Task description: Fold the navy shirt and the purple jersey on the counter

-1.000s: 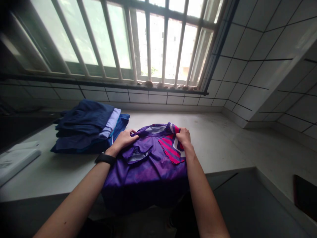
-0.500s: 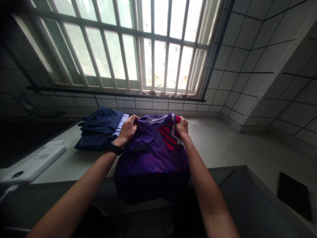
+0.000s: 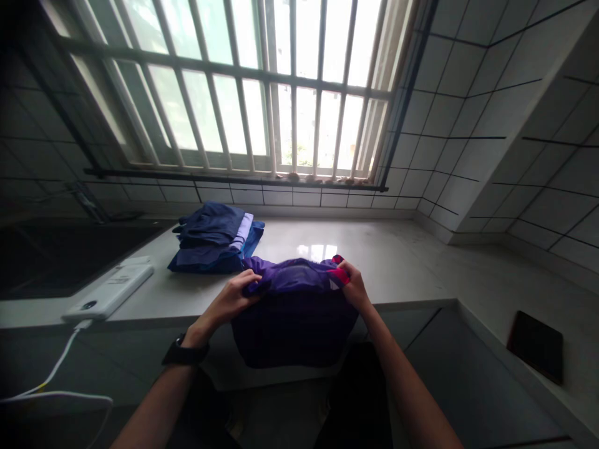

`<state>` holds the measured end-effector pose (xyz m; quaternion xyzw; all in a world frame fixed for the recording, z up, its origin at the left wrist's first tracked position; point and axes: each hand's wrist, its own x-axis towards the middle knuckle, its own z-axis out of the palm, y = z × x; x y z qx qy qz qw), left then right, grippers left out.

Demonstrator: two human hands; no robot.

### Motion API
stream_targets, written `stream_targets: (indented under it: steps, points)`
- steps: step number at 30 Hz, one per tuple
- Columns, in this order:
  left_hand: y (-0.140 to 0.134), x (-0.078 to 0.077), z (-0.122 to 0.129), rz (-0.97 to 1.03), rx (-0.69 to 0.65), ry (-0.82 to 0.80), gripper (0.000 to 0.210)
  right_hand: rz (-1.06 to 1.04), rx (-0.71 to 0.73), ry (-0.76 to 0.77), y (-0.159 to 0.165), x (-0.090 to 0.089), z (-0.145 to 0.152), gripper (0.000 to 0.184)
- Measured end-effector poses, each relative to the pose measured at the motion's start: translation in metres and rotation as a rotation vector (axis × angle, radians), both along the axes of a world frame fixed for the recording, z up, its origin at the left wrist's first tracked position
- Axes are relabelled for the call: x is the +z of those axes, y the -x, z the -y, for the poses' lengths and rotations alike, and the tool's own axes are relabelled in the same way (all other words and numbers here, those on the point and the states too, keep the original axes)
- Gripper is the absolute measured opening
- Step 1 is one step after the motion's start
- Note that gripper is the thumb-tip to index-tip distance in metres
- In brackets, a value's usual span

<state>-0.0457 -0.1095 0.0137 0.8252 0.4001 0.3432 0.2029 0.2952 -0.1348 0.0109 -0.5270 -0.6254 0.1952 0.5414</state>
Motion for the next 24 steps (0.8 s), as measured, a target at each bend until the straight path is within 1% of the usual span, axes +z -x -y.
stream_targets:
  steps: [1,2,5,6,7,11,16,19,21,24]
  points:
    - [0.002,-0.005,0.004,-0.058,-0.031,0.037,0.026,0.044,0.043,0.064,-0.001,-0.006,0.008,0.026]
    - [0.003,-0.008,0.006,-0.101,-0.042,0.066,0.027,0.089,0.075,0.12,-0.002,-0.01,0.014,0.02]
    - [-0.002,-0.011,0.002,-0.166,0.005,0.093,0.049,0.228,0.11,0.213,-0.002,-0.014,0.013,0.005]
    - [-0.005,-0.009,-0.003,-0.183,0.023,0.09,0.055,0.273,0.11,0.225,-0.001,-0.013,0.008,0.002]
    - [-0.008,-0.007,-0.009,-0.2,0.032,0.087,0.058,0.317,0.108,0.232,0.0,-0.011,0.001,0.003]
    - [-0.022,-0.001,-0.043,-0.24,0.042,0.09,0.058,0.481,0.067,0.243,0.0,-0.007,-0.036,0.01]
    - [-0.038,-0.004,-0.099,-0.281,0.079,0.097,0.057,0.663,-0.01,0.239,-0.001,-0.013,-0.079,0.013]
    - [-0.047,-0.008,-0.128,-0.303,0.101,0.087,0.059,0.706,-0.061,0.253,-0.003,-0.015,-0.102,0.022]
    - [-0.053,-0.008,-0.143,-0.317,0.122,0.08,0.059,0.723,-0.09,0.262,-0.005,-0.014,-0.118,0.024]
    - [-0.063,-0.001,-0.161,-0.345,0.168,0.084,0.056,0.683,-0.121,0.302,-0.006,-0.005,-0.145,0.024]
